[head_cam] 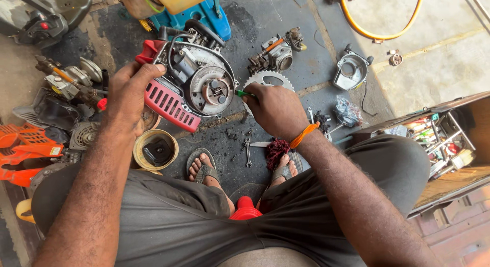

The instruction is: The person sits on the floor and wipes a metal engine casing with a red cloth, then wipes a red engine block. The person handles the parts one at a time and uses the cloth to remove residue from the surfaces.

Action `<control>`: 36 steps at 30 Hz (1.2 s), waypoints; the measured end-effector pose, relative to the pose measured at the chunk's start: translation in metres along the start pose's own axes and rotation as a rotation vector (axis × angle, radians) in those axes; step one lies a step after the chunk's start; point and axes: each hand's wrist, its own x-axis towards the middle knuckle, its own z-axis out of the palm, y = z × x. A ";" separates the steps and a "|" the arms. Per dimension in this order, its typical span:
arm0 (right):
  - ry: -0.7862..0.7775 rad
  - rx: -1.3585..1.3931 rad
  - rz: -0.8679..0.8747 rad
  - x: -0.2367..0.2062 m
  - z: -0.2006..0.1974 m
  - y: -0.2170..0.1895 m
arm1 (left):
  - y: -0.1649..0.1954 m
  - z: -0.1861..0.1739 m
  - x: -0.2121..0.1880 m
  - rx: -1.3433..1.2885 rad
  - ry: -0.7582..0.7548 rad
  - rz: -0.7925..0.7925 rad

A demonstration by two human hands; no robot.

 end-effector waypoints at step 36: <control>-0.746 -0.099 0.073 -0.052 0.065 0.041 | 0.009 0.177 0.005 0.799 -0.260 0.443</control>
